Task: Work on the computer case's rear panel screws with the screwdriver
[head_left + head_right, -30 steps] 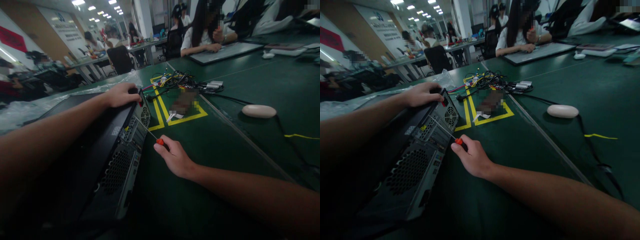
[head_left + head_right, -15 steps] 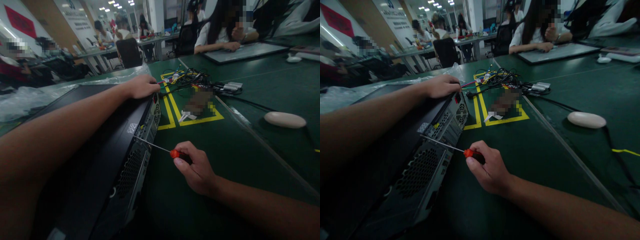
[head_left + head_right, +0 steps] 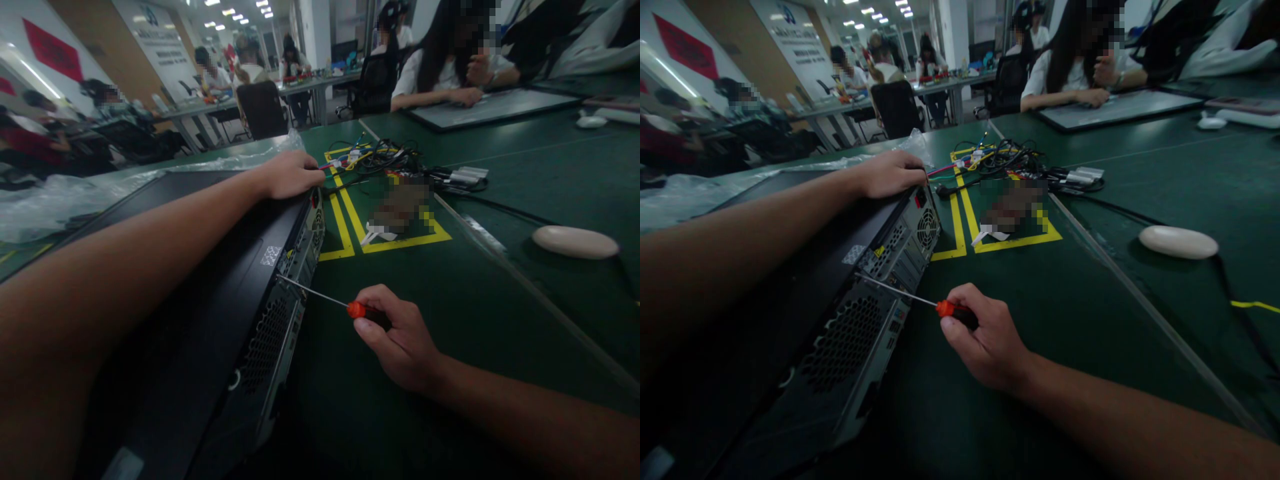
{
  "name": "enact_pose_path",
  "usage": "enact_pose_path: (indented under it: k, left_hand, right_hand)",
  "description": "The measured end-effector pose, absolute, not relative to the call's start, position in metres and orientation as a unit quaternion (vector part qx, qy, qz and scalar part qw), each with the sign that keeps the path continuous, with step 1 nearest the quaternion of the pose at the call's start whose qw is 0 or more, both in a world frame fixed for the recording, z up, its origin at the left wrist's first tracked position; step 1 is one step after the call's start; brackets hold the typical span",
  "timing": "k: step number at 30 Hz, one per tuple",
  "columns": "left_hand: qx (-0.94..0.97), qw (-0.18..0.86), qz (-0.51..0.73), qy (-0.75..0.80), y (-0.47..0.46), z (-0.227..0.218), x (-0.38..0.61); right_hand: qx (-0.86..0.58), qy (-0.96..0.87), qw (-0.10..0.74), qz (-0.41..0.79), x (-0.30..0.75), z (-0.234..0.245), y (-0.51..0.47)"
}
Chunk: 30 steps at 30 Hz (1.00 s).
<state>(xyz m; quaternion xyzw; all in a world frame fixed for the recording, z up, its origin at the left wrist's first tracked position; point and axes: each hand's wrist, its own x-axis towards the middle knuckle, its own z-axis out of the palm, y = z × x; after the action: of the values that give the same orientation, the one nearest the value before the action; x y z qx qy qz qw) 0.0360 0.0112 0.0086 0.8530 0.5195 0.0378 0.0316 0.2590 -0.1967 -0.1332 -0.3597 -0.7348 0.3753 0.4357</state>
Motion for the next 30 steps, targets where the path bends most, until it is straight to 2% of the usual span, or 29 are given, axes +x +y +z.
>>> enact_pose_path:
  k: [16,23,26,30]
  left_hand:
    - [0.859,0.018,0.023,0.512,0.010,0.009,0.037]
    - [0.853,-0.017,-0.053,0.519,0.015,0.020,0.045]
    - [0.846,-0.003,-0.080,0.528,0.022,0.022,0.054]
    - [0.852,0.052,-0.042,0.519,0.025,0.017,0.060]
  right_hand:
    - [-0.349,-0.745,0.430,0.373,0.255,-0.133,-0.204]
    - [-0.373,-0.712,0.428,0.414,0.250,-0.137,-0.209]
    - [-0.366,-0.707,0.439,0.417,0.249,-0.138,-0.208]
    - [-0.365,-0.701,0.455,0.411,0.249,-0.139,-0.208]
